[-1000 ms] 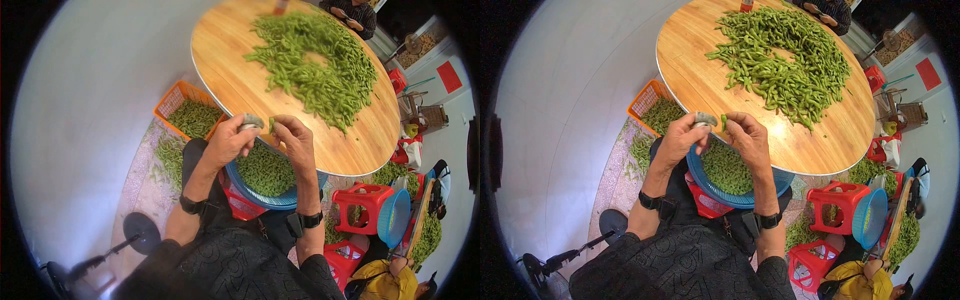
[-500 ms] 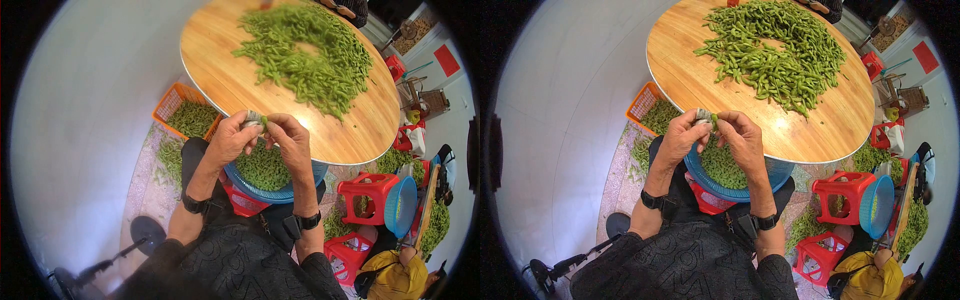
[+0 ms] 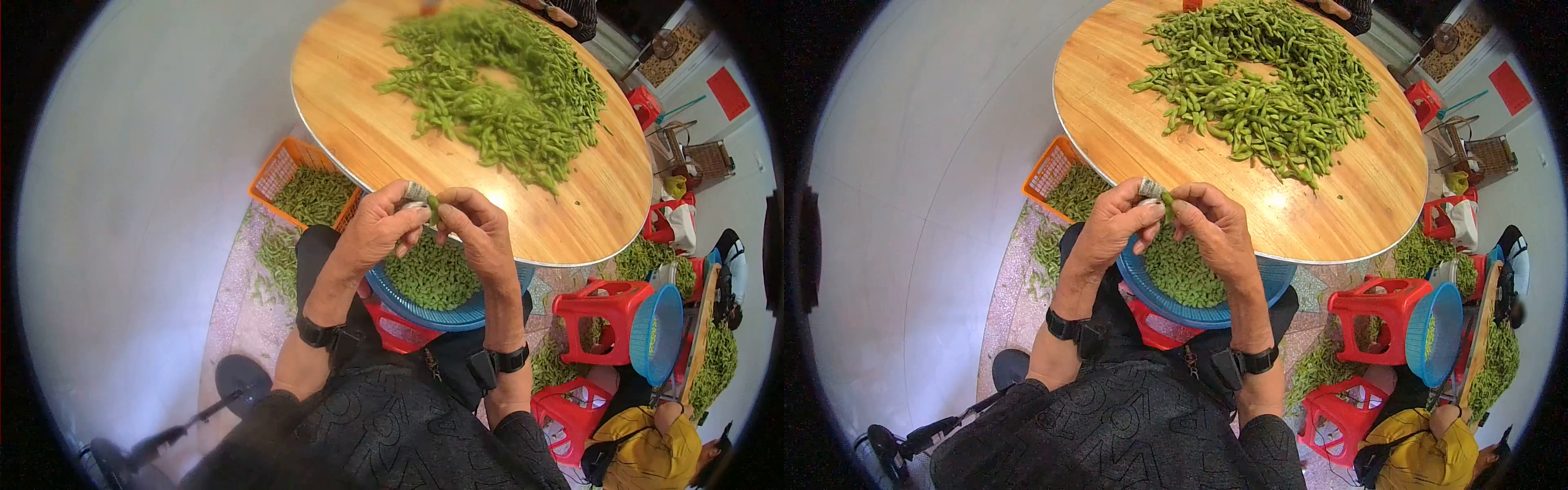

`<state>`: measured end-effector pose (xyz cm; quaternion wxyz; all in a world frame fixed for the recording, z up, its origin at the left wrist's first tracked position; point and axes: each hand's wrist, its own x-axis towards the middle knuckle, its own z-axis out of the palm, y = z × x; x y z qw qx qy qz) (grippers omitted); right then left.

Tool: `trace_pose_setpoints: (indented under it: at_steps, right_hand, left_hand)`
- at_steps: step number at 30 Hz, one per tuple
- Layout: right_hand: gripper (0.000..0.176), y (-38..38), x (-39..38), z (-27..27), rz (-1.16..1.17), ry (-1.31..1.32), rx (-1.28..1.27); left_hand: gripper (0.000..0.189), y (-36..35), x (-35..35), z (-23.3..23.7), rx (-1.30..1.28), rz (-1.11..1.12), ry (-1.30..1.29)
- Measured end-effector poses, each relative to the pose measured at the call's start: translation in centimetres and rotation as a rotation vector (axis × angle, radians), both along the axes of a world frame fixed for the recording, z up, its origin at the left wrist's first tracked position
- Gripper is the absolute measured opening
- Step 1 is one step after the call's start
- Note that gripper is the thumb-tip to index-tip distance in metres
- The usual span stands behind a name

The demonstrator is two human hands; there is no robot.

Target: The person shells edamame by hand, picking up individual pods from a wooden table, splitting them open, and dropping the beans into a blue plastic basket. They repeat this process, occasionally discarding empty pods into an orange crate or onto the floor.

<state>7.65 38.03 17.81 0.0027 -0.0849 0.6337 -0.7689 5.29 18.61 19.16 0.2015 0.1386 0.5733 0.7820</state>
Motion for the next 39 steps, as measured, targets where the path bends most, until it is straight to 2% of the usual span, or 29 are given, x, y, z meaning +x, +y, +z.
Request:
trace_pose_setpoints:
  at_steps: [2,3,5,7,8,10,12,17,19,23,26,28,29,31,32,34,39]
  right_hand:
    - [0.023,0.1,-0.1,0.0,0.027,-0.064,-0.077]
    - [0.023,0.0,-0.1,0.0,0.027,-0.062,-0.077]
    - [0.023,-0.9,0.1,-0.2,-0.117,-0.093,-0.031]
    - [0.023,-1.8,0.5,-0.1,-0.183,-0.088,-0.013]
    - [0.023,-2.1,0.6,0.1,-0.246,-0.082,0.007]
    - [0.022,-2.1,0.7,-0.1,-0.279,-0.093,-0.018]
    - [0.020,-1.7,0.7,-0.2,-0.225,-0.113,-0.036]
    - [0.022,-1.5,0.9,-0.4,-0.253,-0.079,0.039]
    - [0.020,-1.5,1.1,-0.3,-0.287,0.065,0.265]
    - [0.018,-1.0,1.1,0.0,-0.270,0.204,0.418]
    - [0.016,-0.7,1.1,-0.2,-0.219,0.169,0.360]
    - [0.017,-0.3,1.2,-0.4,-0.168,0.162,0.348]
    - [0.017,-0.2,1.2,-0.4,-0.167,0.162,0.346]
    - [0.020,0.1,1.4,-0.3,-0.131,0.136,0.235]
    - [0.020,0.3,1.5,-0.4,-0.131,0.137,0.235]
    - [0.025,0.6,1.6,-0.7,-0.079,0.047,0.052]
    - [0.028,1.0,1.7,-0.8,-0.032,-0.092,-0.183]
  left_hand:
    - [0.011,0.1,0.1,0.1,0.004,-0.004,0.007]
    - [0.012,0.2,0.0,0.0,-0.078,0.039,0.023]
    - [0.013,0.7,0.0,-0.8,-0.161,0.078,0.037]
    - [0.015,1.6,0.1,-1.6,-0.383,0.274,0.365]
    - [0.015,1.8,0.2,-1.9,-0.379,0.267,0.367]
    - [0.015,2.4,0.7,-1.5,-0.562,0.384,0.551]
    - [0.015,2.9,1.1,-1.2,-0.547,0.383,0.549]
    - [0.016,2.9,1.2,-1.1,-0.598,0.373,0.580]
    - [0.017,2.9,1.3,-0.7,-0.612,0.356,0.609]
    - [0.016,2.5,1.3,-0.2,-0.609,0.330,0.629]
    - [0.018,2.0,1.0,-0.1,-0.555,0.268,0.562]
    - [0.016,1.7,0.8,-0.1,-0.404,0.154,0.355]
    - [0.016,1.5,0.8,0.0,-0.406,0.154,0.355]
    - [0.013,1.1,0.7,1.2,-0.268,0.030,0.081]
    - [0.013,1.1,0.6,1.1,-0.269,0.031,0.082]
    - [0.010,1.0,0.3,0.5,-0.072,-0.010,-0.056]
    - [0.010,1.8,0.4,-0.1,0.023,0.009,-0.051]
